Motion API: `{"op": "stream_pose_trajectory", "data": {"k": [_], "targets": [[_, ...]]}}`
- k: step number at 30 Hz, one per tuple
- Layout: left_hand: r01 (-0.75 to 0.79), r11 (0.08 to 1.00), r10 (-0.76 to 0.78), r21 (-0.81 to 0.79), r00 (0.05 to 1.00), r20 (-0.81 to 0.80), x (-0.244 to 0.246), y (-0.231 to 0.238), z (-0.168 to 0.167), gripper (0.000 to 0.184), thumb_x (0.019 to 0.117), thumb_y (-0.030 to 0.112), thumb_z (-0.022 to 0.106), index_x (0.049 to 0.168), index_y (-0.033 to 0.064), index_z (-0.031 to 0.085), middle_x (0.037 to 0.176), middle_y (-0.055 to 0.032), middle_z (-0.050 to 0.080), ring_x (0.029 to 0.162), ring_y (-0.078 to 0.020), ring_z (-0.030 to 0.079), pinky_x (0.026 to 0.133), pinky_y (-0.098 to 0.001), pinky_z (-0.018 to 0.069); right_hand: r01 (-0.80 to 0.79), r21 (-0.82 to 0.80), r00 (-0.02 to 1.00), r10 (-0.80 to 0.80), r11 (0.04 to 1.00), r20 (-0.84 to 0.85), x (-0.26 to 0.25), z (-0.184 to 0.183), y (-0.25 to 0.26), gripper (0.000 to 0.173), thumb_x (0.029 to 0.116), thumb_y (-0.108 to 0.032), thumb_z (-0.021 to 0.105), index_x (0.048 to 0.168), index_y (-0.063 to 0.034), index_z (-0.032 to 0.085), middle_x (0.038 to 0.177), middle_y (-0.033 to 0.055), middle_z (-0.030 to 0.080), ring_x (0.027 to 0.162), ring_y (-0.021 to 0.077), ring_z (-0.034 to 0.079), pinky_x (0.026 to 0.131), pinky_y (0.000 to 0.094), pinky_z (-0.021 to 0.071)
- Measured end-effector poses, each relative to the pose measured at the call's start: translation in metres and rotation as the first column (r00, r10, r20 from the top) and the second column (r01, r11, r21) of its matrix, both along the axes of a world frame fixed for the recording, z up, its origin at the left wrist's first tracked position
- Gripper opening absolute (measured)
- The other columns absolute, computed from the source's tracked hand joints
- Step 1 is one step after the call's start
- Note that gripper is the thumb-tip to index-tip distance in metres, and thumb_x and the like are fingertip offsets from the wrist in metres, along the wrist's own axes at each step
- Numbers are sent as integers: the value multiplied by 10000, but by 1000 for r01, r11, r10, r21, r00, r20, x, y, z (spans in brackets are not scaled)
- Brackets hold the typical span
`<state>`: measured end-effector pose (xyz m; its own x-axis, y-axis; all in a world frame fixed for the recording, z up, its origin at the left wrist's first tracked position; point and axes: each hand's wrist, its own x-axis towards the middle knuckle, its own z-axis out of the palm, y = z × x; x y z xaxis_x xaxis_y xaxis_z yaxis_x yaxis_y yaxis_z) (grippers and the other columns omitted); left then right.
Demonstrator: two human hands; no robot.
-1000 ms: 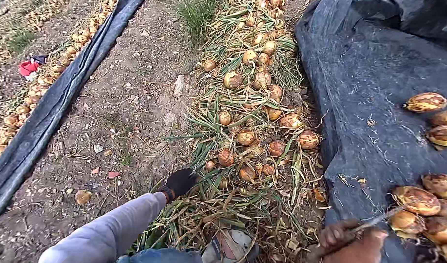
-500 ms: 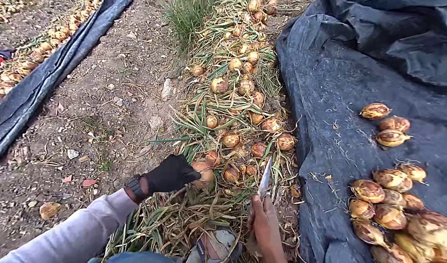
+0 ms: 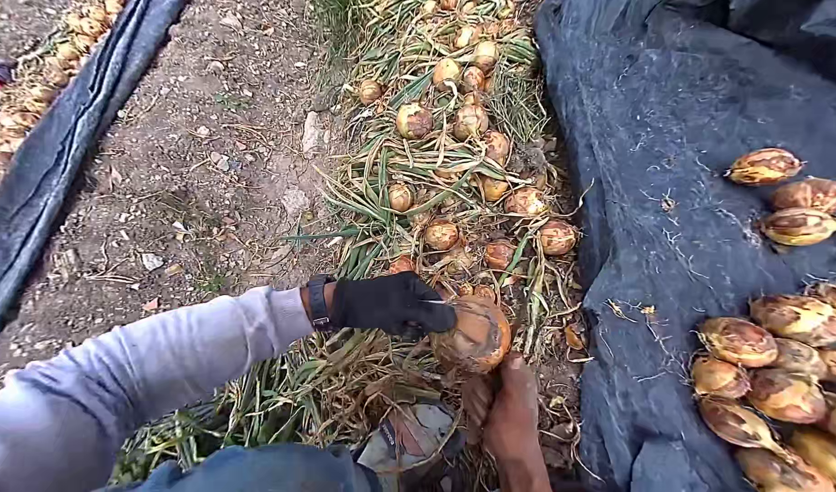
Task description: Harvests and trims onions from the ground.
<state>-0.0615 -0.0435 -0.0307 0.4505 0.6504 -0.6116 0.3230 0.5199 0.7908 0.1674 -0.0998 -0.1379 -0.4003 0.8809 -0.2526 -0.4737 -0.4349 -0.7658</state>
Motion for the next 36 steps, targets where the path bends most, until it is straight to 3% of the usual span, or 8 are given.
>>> {"op": "stream_pose_trajectory", "data": {"k": [4, 6, 9, 14, 18, 24, 30, 36], "targets": [[434, 635, 33, 639, 811, -584, -13, 17, 13, 469, 900, 561, 725, 683, 153, 641, 609, 41, 566, 571, -94, 557, 529, -335, 470, -41, 9, 989, 39, 999, 143, -15, -6, 0, 566, 994, -682, 452, 700, -199, 482, 513, -77, 365, 372, 36, 334, 342, 220, 334], [397, 486, 133, 779, 847, -514, -13, 16, 18, 438, 964, 471, 685, 697, 127, 632, 621, 22, 558, 572, -103, 549, 519, -321, 454, -24, -117, 985, 43, 993, 165, -18, -15, -3, 632, 959, -750, 428, 728, -164, 486, 502, -59, 365, 352, 54, 339, 326, 232, 348], [499, 467, -106, 730, 851, -514, 0, -7, 21, 326, 1043, 365, 579, 929, 86, 705, 796, -13, 646, 727, -127, 636, 653, -343, 553, -138, -125, 982, 152, 983, 112, -14, -26, -10, 814, 715, -903, 586, 983, -138, 513, 601, -54, 443, 411, 58, 420, 372, 232, 420], [786, 431, -387, 444, 605, -696, 22, -28, -29, 338, 1044, 429, 559, 972, 142, 721, 824, -46, 683, 774, -243, 686, 657, -502, 553, 103, -31, 965, -93, 994, 245, -27, -15, -22, 506, 853, -724, 649, 775, -228, 587, 494, -104, 393, 379, 13, 364, 370, 199, 353], [696, 645, -127, 316, 505, -854, -24, 22, -50, 368, 1052, 446, 521, 968, 145, 718, 853, -72, 699, 840, -287, 697, 722, -547, 560, 226, 204, 842, -296, 953, 452, -4, -19, -20, 321, 909, -355, 723, 1059, -86, 631, 715, -97, 591, 561, 7, 543, 544, 212, 514], [481, 851, -473, -209, 533, -702, -110, -95, -156, 488, 1039, 472, 540, 1329, 90, 630, 1154, -221, 689, 1098, -429, 660, 925, -677, 507, 344, 198, 762, -396, 918, 512, 109, -11, 41, 568, 1102, -459, 94, 798, -184, 487, 477, -97, 434, 346, 59, 421, 346, 250, 423], [129, 612, -785, -780, 219, -580, -224, -249, -192, 600, 805, 440, 835, 1212, 23, 694, 1254, -283, 655, 1185, -493, 612, 958, -722, 455, 192, 281, 799, -316, 940, 512, 92, -38, 29, 390, 1102, -473, 270, 953, -191, 494, 558, -135, 454, 397, 29, 432, 362, 220, 413], [162, 987, -51, 7, 352, -935, -153, -178, -130, 772, 865, 773, 600, 1352, 177, 644, 1308, -63, 654, 1135, -270, 670, 905, -544, 582, 263, 234, 752, -351, 936, 558, 73, -30, 32, 363, 1119, -350, 256, 900, -184, 494, 514, -115, 417, 366, 41, 405, 338, 229, 394]]}}
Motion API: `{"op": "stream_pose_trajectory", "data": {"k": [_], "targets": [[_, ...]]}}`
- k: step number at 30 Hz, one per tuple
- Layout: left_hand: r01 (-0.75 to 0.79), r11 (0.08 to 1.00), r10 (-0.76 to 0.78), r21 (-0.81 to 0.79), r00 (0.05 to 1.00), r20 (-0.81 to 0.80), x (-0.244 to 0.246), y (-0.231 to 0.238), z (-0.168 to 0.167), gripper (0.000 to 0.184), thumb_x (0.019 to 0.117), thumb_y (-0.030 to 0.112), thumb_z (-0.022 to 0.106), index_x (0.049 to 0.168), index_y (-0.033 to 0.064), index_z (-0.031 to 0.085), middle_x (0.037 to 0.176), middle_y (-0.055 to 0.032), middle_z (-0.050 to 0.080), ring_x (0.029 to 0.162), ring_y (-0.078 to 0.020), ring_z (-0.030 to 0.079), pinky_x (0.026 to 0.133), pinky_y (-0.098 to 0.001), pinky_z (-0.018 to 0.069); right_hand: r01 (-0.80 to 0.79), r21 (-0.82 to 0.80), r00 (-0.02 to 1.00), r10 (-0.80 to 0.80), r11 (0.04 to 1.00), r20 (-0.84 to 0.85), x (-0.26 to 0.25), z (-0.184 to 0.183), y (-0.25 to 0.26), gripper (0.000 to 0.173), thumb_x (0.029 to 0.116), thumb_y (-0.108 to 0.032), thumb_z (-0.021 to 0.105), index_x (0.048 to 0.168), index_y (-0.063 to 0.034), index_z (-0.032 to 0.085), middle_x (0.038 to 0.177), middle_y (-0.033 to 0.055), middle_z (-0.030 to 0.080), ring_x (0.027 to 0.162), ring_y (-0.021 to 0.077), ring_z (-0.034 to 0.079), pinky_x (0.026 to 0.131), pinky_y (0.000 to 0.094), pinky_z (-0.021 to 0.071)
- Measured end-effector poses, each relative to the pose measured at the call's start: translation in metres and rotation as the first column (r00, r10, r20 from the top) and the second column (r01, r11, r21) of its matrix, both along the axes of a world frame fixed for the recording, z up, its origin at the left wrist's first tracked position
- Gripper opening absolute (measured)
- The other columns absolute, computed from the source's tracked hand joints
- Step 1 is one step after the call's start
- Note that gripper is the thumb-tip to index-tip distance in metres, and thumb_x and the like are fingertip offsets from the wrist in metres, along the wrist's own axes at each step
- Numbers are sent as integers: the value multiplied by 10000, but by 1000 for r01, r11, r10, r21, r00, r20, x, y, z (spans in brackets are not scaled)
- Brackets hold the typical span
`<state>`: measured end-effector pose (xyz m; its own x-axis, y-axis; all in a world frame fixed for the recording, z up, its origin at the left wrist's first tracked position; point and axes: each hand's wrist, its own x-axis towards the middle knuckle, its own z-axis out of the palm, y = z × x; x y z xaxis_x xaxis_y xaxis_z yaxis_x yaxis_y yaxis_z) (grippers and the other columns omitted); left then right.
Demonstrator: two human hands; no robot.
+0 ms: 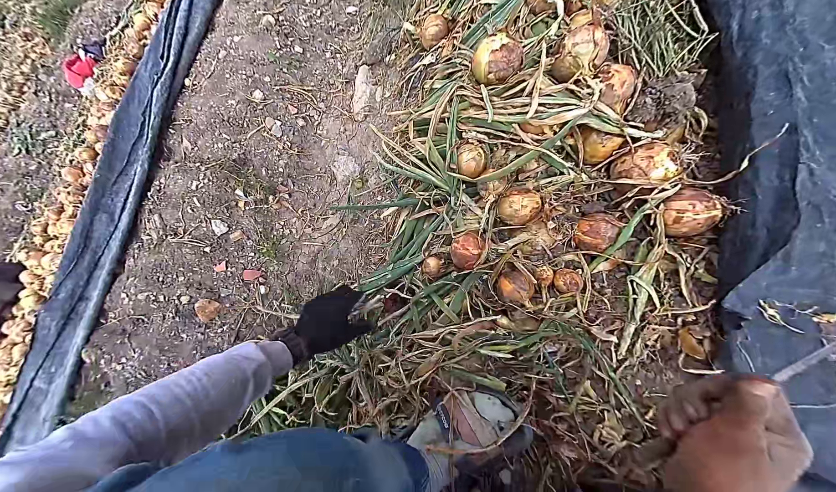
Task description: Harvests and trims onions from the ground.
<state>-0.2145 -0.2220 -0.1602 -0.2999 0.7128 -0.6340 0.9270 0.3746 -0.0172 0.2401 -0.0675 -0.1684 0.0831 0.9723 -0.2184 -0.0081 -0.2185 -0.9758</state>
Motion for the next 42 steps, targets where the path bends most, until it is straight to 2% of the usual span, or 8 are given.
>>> {"op": "stream_pose_trajectory", "data": {"k": [3, 9, 13, 17, 20, 25, 36, 42], "targets": [[86, 995, -97, 52, 957, 272, 88, 14, -12, 1019, 706, 849, 694, 1501, 247, 490, 1496, -38, 527, 1312, -265, 569, 991, -555, 551, 34, -11, 999, -34, 999, -1, -14, 11, -5, 293, 1115, -329, 323, 925, -190, 499, 537, -116, 406, 380, 27, 388, 348, 210, 384], [379, 915, -335, -138, 905, 262, 43, -72, -25, 411, 995, 254, 569, 1365, 78, 593, 1276, -209, 647, 986, -425, 697, 732, -622, 583, 81, 31, 995, -79, 996, -58, -11, 35, -15, 236, 1103, -326, 384, 965, -180, 508, 528, -104, 384, 373, 41, 382, 349, 222, 390], [-19, 674, -4, -738, 1000, -30, 27, -31, 80, 422, 1080, 168, 513, 1440, -53, 518, 1517, -275, 486, 1438, -427, 441, 1186, -573, 322, 117, 9, 990, -116, 993, -75, -3, 27, -18, 257, 1108, -339, 371, 946, -188, 501, 534, -105, 391, 376, 31, 380, 350, 208, 385], [193, 932, -155, -306, 977, 144, 1, 17, 18, 420, 941, 519, 653, 1014, 113, 732, 979, -149, 726, 954, -367, 704, 833, -649, 551, 36, -104, 999, -37, 994, -13, -21, 20, -12, 210, 1087, -336, 442, 999, -165, 527, 547, -79, 393, 390, 62, 402, 365, 246, 415], [216, 970, -232, 114, 962, 146, 73, 107, 8, 382, 1030, 500, 509, 1024, 192, 735, 1018, -38, 713, 965, -253, 701, 807, -553, 582, -48, -145, 999, 50, 988, 11, -36, 13, -10, 207, 1065, -335, 489, 1067, -140, 558, 549, -68, 412, 394, 71, 423, 366, 266, 435], [193, 953, -156, -232, 974, 165, 115, 144, -25, 570, 1051, 566, 425, 1008, 75, 711, 969, -180, 711, 952, -388, 704, 790, -652, 553, -123, -152, 992, 126, 981, 10, -34, 16, -16, 262, 1023, -352, 555, 1092, -101, 579, 554, -39, 432, 392, 106, 431, 368, 293, 432], [231, 944, -225, -236, 973, 51, 118, 126, 13, 465, 1049, 459, 446, 1121, 66, 682, 1189, -185, 673, 1092, -410, 669, 851, -646, 552, -160, -198, 978, 182, 967, 101, -26, 15, -10, 579, 955, -525, 610, 1286, -51, 592, 755, 47, 605, 507, 169, 545, 464, 372, 508], [611, 770, -628, 183, 776, 54, 163, 140, -16, 315, 930, 174, 623, 1232, 94, 653, 1236, -126, 669, 1196, -376, 606, 986, -583, 509, -113, -145, 990, 124, 983, 69, -28, 25, -18, 523, 964, -463, 639, 1283, -50, 601, 713, 47, 575, 499, 163, 521, 458, 353, 487]]}}
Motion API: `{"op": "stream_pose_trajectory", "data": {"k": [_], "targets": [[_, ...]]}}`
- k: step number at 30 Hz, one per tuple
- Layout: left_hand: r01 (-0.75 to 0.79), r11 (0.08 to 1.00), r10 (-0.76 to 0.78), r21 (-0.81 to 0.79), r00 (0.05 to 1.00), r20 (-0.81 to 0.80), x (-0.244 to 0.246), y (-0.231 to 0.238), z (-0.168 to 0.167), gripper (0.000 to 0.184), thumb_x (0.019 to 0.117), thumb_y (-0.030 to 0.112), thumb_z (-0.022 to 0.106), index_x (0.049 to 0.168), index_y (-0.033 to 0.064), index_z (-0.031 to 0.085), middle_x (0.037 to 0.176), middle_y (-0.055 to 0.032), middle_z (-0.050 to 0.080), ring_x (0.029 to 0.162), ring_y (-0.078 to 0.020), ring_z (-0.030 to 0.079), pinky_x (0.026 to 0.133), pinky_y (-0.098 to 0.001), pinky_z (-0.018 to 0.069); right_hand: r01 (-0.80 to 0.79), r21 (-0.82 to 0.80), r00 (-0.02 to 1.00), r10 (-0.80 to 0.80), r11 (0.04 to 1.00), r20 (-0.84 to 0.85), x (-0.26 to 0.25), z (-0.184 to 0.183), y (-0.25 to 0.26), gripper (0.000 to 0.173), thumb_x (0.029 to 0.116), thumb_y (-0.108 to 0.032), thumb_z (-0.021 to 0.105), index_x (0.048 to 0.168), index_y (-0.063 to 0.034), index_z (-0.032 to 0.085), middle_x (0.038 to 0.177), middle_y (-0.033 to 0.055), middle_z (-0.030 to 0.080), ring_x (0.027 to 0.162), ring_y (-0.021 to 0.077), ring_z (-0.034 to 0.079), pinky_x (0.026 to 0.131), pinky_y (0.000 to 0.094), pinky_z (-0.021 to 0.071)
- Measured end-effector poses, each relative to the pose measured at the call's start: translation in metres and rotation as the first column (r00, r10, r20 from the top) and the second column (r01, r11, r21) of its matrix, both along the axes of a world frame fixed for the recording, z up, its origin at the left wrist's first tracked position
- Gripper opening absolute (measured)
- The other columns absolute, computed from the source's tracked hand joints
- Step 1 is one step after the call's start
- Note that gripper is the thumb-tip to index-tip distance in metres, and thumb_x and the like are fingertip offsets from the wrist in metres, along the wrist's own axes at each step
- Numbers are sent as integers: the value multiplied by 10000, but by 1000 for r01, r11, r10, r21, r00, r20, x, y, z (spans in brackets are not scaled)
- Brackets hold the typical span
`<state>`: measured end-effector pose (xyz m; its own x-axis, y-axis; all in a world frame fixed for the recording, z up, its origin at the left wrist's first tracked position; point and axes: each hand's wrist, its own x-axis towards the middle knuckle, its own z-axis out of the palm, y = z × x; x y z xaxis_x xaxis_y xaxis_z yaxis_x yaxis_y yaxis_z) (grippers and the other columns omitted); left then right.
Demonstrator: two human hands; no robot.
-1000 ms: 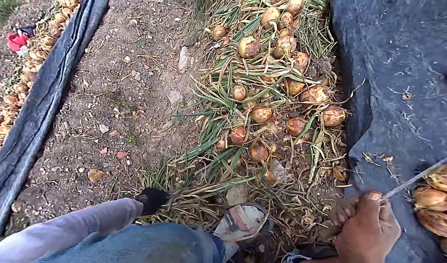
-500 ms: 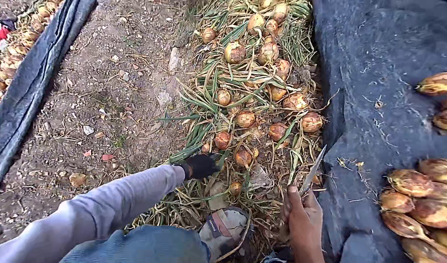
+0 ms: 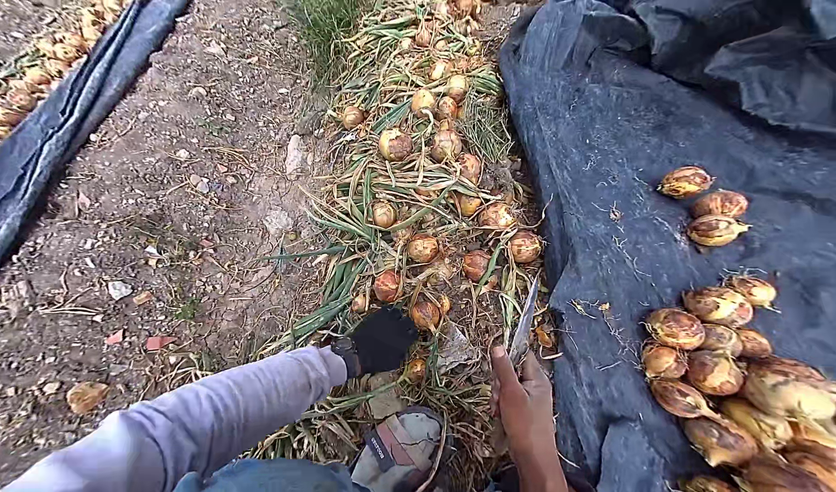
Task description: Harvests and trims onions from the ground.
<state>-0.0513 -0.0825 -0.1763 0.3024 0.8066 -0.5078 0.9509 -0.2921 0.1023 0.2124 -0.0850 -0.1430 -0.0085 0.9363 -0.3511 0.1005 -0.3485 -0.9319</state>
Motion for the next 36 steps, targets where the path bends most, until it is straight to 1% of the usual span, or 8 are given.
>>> {"op": "stream_pose_trajectory", "data": {"k": [5, 10, 16, 20, 23, 27, 30, 36], "targets": [[-177, 977, 162, -120, 979, -124, -14, 1, -24, 534, 990, 480, 526, 1266, 40, 649, 1369, -195, 600, 1325, -436, 523, 992, -623, 507, 47, 24, 998, -46, 999, -47, 4, 7, -13, 478, 967, -408, 663, 1269, -41, 615, 730, 51, 588, 485, 152, 511, 438, 330, 477], [-413, 880, 348, -236, 897, -272, 12, 9, -5, 573, 881, 393, 719, 1348, 77, 618, 1474, -261, 487, 1248, -511, 556, 851, -685, 557, 61, -44, 998, -62, 997, -28, 5, 0, -11, 506, 953, -446, 667, 1271, -56, 608, 726, 62, 590, 470, 168, 508, 427, 350, 479], [-436, 832, 322, -343, 883, -341, 9, 19, -1, 597, 932, 473, 656, 1372, 82, 558, 1239, -249, 657, 1120, -475, 653, 851, -684, 541, -1, -120, 1000, -1, 993, -12, 1, -6, 0, 543, 936, -495, 674, 1272, -72, 616, 742, 71, 596, 484, 188, 515, 446, 374, 484], [-417, 835, 337, -360, 903, -265, -5, 1, -1, 744, 924, 659, 541, 1423, 108, 513, 1174, -240, 690, 1085, -478, 671, 861, -703, 530, -11, -113, 998, 18, 994, 56, 0, -9, 3, 631, 901, -588, 666, 1281, -87, 620, 805, 59, 626, 580, 179, 568, 526, 396, 509], [-395, 816, 489, -423, 861, 139, -2, -10, 37, 763, 919, 645, 626, 1479, 146, 487, 1193, -174, 685, 1091, -342, 677, 951, -588, 540, -88, -130, 989, 102, 988, 108, -4, -5, 0, 837, 840, -681, 671, 1398, -69, 553, 1045, 72, 702, 867, 161, 679, 751, 421, 579], [-196, 827, 535, -527, 565, 628, 24, 9, 110, 582, 832, 440, 838, 1296, 164, 622, 1129, -15, 692, 996, -114, 675, 908, -338, 577, -225, -50, 973, 227, 973, 44, -16, 11, -8, 1017, 824, -800, 565, 1467, -17, 476, 1096, 108, 686, 860, 176, 669, 770, 432, 583], [-19, 764, 575, -645, 473, 668, 28, 23, 141, 451, 843, 220, 832, 1246, 112, 663, 1004, -44, 720, 869, -124, 695, 800, -315, 592, -203, 172, 954, 235, 964, -189, -23, 22, -15, 873, 927, -808, 396, 1237, -6, 550, 726, 21, 575, 502, 117, 523, 446, 324, 504], [2, 739, 492, -674, 681, 542, 5, 29, 147, 302, 1010, 309, 652, 836, 69, 711, 672, 4, 654, 546, -53, 565, 531, -237, 469, -189, 104, 904, 214, 976, -369, -28, 22, -23, 599, 975, -706, 464, 955, -117, 567, 582, -42, 419, 410, 74, 374, 378, 261, 387]]}}
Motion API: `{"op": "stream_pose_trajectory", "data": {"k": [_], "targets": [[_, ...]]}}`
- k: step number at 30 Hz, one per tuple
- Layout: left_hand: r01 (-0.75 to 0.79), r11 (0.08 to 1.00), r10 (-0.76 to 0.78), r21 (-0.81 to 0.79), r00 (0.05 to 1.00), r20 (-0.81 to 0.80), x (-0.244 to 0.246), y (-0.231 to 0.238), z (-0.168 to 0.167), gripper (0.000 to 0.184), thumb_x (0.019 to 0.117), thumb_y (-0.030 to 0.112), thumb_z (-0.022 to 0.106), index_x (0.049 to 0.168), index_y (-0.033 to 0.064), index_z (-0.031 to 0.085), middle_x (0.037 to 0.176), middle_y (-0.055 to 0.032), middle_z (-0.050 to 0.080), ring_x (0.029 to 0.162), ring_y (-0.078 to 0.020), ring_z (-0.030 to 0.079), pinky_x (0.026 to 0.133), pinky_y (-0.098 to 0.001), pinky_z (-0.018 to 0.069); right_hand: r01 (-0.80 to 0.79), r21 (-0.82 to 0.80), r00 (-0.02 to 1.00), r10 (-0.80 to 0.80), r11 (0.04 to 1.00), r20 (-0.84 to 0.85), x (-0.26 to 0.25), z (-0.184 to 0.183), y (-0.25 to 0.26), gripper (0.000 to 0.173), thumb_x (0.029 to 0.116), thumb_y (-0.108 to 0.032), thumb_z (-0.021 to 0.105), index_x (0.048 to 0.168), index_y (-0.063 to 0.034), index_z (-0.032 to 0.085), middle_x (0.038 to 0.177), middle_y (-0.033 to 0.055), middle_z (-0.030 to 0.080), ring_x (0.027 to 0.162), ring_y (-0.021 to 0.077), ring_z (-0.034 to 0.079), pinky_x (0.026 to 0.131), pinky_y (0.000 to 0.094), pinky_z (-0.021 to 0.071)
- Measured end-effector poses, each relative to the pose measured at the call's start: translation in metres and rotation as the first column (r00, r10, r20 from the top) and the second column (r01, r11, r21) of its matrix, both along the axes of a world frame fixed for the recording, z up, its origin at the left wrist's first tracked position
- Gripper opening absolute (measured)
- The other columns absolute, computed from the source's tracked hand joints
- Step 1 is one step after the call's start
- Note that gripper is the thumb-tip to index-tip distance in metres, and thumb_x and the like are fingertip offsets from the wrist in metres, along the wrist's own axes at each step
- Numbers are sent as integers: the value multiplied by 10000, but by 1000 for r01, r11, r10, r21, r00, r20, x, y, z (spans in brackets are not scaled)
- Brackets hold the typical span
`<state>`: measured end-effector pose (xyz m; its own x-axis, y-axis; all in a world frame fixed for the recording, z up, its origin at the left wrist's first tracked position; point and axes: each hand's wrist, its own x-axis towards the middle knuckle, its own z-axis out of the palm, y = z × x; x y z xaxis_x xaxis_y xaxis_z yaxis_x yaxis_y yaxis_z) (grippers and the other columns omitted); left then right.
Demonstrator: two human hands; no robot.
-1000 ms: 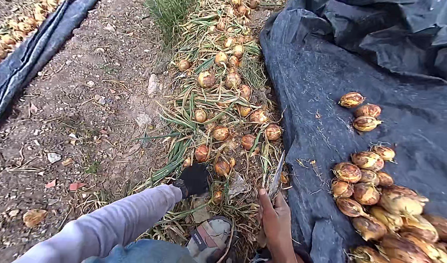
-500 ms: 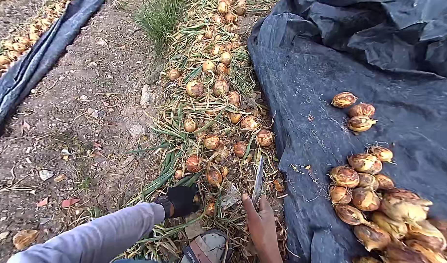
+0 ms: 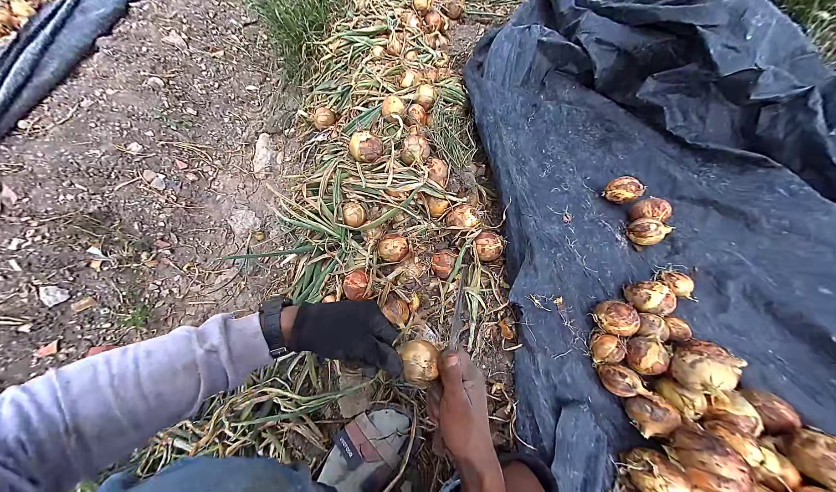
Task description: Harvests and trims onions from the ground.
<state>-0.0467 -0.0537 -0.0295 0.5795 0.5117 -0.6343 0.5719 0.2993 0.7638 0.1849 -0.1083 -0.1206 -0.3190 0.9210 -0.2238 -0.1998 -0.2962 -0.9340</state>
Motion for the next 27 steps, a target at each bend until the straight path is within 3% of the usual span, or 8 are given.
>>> {"op": "stream_pose_trajectory", "data": {"k": [4, 8, 12, 15, 17, 19, 22, 27], "targets": [[328, 747, -135, 578, 927, -350, -8, 22, -12, 403, 1039, 476, 556, 794, 187, 691, 632, 52, 591, 577, -95, 576, 557, -363, 490, -81, -87, 997, 81, 993, -12, 0, -14, 9, 575, 1014, -661, 410, 879, -123, 560, 549, -46, 363, 394, 76, 323, 359, 259, 332], [308, 533, 105, 788, 900, -423, 2, 43, -15, 388, 1041, 492, 525, 853, 198, 696, 699, 36, 625, 667, -142, 633, 624, -417, 533, -97, -178, 976, 58, 979, -212, 7, -18, 17, 604, 998, -704, 398, 744, -162, 477, 517, -62, 346, 357, 48, 322, 323, 231, 334], [322, 529, 6, 785, 924, -383, 26, 31, -7, 325, 1044, 434, 550, 1085, 189, 759, 928, 24, 738, 847, -140, 703, 766, -410, 592, -7, -262, 999, 15, 965, 28, 11, -42, 15, 695, 888, -789, 521, 963, -99, 511, 587, -38, 380, 405, 94, 355, 371, 268, 385], [443, 577, -216, 687, 893, -394, 49, 9, -18, 299, 1044, 381, 555, 973, 139, 715, 851, -35, 687, 812, -218, 683, 717, -466, 558, 236, -144, 964, -213, 961, 159, -2, -31, 10, 711, 709, -688, 793, 974, -57, 603, 628, -33, 540, 486, 61, 509, 471, 255, 482], [429, 581, -225, 692, 901, -370, 56, 5, -27, 225, 1003, 277, 574, 885, 135, 701, 796, -36, 670, 766, -223, 664, 673, -475, 533, 329, 24, 912, -324, 944, 253, -4, -22, 7, 737, 698, -600, 838, 1072, 6, 647, 813, 5, 699, 729, 50, 683, 716, 259, 603], [427, 523, -149, 738, 898, -414, 64, 11, -34, 168, 963, 252, 597, 917, 167, 735, 794, -26, 673, 761, -227, 673, 637, -482, 537, 319, 143, 864, -349, 937, 362, 5, -23, 6, 700, 767, -584, 797, 1123, 2, 654, 868, 2, 722, 800, 48, 705, 781, 271, 611], [426, 610, 30, 668, 830, -557, 66, 31, -44, 195, 991, 311, 593, 983, 179, 736, 844, -52, 705, 824, -279, 701, 676, -531, 558, 377, 152, 863, -406, 914, 301, 34, -27, 12, 321, 981, -419, 575, 959, -100, 599, 626, -74, 525, 508, 34, 513, 493, 243, 480], [379, 911, -120, 165, 624, -772, 57, -2, -93, 322, 938, 333, 670, 1164, 104, 696, 1111, -196, 691, 998, -447, 673, 752, -676, 544, 682, -72, 725, -658, 728, 204, 105, -7, 41, 679, 1051, -636, 59, 759, -159, 443, 440, -49, 360, 305, 97, 349, 302, 277, 356]]}}
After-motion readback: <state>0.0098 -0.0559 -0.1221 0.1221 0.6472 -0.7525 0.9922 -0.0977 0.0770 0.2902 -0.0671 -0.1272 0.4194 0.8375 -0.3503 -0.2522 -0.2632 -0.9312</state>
